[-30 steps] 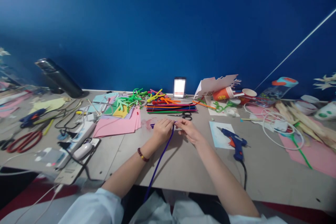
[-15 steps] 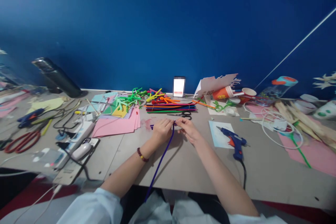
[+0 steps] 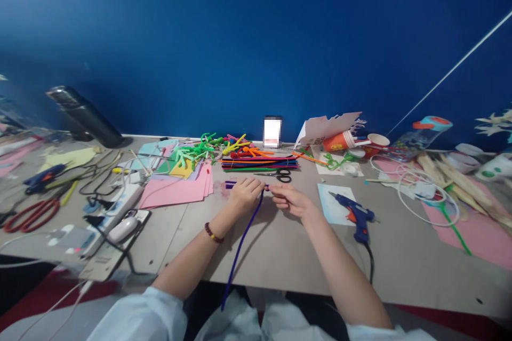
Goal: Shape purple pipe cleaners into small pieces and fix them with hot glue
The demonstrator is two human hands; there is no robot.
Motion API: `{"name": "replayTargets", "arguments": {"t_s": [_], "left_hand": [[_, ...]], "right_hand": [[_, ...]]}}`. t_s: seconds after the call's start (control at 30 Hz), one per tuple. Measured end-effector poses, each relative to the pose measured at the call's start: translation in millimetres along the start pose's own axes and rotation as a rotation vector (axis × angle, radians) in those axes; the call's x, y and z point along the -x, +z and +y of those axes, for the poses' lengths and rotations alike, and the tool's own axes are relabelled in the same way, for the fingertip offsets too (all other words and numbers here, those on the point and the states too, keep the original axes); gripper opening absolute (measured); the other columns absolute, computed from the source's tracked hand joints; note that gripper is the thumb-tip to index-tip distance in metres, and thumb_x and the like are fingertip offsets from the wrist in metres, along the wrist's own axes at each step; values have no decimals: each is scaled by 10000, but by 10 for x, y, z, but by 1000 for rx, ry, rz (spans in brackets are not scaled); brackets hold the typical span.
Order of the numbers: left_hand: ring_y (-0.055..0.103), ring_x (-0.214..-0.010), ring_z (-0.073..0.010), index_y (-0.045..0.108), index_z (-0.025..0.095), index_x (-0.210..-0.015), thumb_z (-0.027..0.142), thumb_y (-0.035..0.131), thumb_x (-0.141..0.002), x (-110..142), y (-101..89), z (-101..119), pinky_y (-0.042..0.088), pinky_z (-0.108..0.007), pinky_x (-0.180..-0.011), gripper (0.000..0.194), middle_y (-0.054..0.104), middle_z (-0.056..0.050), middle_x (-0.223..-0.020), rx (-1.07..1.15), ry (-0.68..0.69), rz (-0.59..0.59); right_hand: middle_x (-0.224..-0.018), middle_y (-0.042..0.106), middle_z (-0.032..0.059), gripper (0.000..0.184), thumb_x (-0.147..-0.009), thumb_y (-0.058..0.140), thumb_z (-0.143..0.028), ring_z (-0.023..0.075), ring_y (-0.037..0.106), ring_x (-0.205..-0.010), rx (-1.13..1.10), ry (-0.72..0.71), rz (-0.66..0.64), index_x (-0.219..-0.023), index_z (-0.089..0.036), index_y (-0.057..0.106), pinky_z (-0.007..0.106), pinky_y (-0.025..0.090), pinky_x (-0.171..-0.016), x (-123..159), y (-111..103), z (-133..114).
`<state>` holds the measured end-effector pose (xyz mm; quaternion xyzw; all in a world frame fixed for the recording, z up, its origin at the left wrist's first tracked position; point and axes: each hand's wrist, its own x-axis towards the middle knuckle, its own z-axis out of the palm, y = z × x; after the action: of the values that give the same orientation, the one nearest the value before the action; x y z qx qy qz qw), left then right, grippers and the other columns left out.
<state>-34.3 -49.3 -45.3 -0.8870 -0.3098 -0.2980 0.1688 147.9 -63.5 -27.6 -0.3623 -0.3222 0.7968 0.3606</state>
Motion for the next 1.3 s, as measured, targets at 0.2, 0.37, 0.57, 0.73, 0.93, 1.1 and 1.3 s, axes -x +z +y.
{"name": "replayTargets", "arguments": {"t_s": [0.2, 0.37, 0.57, 0.73, 0.93, 1.1, 1.3], "left_hand": [[531, -730, -174, 585, 136, -963, 120, 391, -897, -35, -77, -52, 379, -311, -642, 206, 616, -56, -795, -98, 149, -16], [538, -768, -172, 573, 148, -970, 130, 418, -904, -44, -87, -105, 403, -315, -702, 170, 613, -44, -806, -102, 210, -35], [545, -777, -169, 577, 144, -949, 124, 434, -896, -40, -89, -102, 419, -309, -715, 154, 619, -37, -800, -91, 215, -25], [561, -773, -173, 595, 135, -958, 121, 406, -892, -32, -47, -70, 436, -315, -698, 200, 639, -65, -824, 43, 131, 8], [565, -653, -125, 616, 167, -880, 218, 411, -899, -33, 81, 29, 460, -246, -611, 212, 617, -30, -716, 675, -361, 63], [539, -576, -117, 625, 157, -759, 358, 477, -874, -59, 76, 116, 445, -228, -539, 274, 586, -11, -620, 1038, -652, 46], [507, -543, -113, 607, 161, -718, 371, 500, -864, -55, 128, 145, 430, -239, -513, 278, 573, -6, -593, 1104, -695, 71]], "right_hand": [[-462, 285, -127, 274, -631, 750, -268, 1, 187, -351, 30, 29, -10, -688, -161, 504, 155, 80, -344, 4, -3, -4], [-419, 274, -136, 308, -614, 754, -331, 0, 174, -336, 158, 36, 3, -677, -163, 504, 173, 56, -354, 23, 12, -11], [-423, 295, -135, 339, -571, 780, -352, 0, 161, -338, 223, 39, 7, -701, -156, 535, 183, 44, -354, -6, -18, 7], [-417, 300, -127, 346, -549, 796, -355, 5, 173, -344, 140, -29, 50, -717, -140, 582, 186, 52, -353, -58, -25, 54], [-429, 270, -107, 324, -639, 741, -410, 35, 232, -387, -19, -233, 45, -597, -175, 522, 183, 172, -372, -62, 91, 79], [-539, 469, -52, 253, -638, 722, -364, 66, 363, -463, 184, -404, 180, -794, -180, 647, 204, 286, -415, -84, 118, 94], [-797, 551, 20, 181, -701, 656, -368, 107, 478, -612, 463, -640, 314, -776, -203, 659, 220, 382, -462, -116, 110, 129]]}}
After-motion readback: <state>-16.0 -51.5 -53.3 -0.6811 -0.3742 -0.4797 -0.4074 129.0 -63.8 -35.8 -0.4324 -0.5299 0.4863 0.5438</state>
